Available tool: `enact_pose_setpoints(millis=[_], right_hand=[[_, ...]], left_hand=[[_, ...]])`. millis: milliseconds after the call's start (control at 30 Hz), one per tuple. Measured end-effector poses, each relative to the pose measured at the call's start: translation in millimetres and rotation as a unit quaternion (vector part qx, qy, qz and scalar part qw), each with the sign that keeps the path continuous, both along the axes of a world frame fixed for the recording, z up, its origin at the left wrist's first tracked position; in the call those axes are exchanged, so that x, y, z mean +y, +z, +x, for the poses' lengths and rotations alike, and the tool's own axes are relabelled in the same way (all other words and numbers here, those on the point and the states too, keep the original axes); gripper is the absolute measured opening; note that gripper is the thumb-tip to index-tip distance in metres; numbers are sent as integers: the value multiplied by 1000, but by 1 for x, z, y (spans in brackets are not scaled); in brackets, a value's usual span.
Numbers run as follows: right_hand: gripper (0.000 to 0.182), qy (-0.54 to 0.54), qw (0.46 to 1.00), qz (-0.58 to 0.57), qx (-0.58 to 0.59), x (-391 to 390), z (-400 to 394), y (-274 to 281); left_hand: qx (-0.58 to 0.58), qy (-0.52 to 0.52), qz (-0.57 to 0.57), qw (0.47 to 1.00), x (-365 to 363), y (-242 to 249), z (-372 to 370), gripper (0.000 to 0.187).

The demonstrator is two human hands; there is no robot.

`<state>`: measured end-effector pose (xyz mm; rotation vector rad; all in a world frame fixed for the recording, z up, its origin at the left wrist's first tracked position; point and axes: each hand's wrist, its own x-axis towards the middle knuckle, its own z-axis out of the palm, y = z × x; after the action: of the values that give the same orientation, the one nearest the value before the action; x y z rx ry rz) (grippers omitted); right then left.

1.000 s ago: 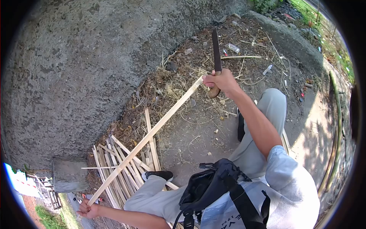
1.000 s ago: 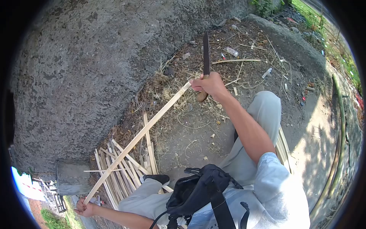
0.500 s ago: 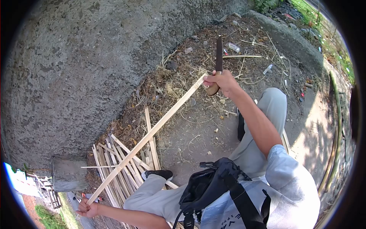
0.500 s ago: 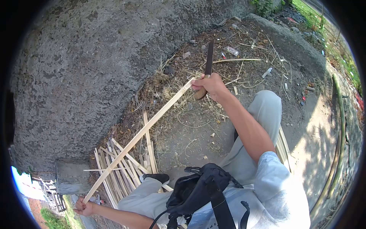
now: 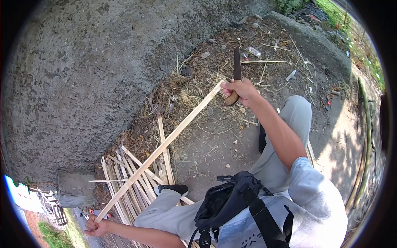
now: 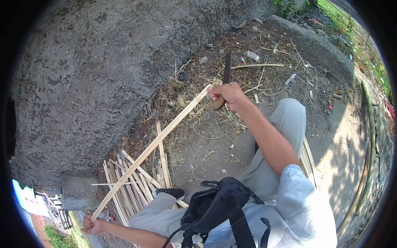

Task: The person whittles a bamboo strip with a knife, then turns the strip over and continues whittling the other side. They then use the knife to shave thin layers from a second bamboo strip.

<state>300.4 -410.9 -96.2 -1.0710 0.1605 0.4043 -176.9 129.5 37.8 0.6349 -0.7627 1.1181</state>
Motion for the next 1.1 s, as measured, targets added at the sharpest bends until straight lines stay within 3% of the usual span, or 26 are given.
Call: enact_pose_setpoints(millis=[300,700,1100], right_hand=[[29,-42,999,9,18,13,-4,-8],[23,-99,961,259,-15,12,6,-7],[29,-204,962,66,-167,9,-3,3]], left_hand=[[3,-19,22,1000,-5,2,7,50],[56,142,-190,970,0,2,25,50],[101,261,-252,926,-32,20,47,50]])
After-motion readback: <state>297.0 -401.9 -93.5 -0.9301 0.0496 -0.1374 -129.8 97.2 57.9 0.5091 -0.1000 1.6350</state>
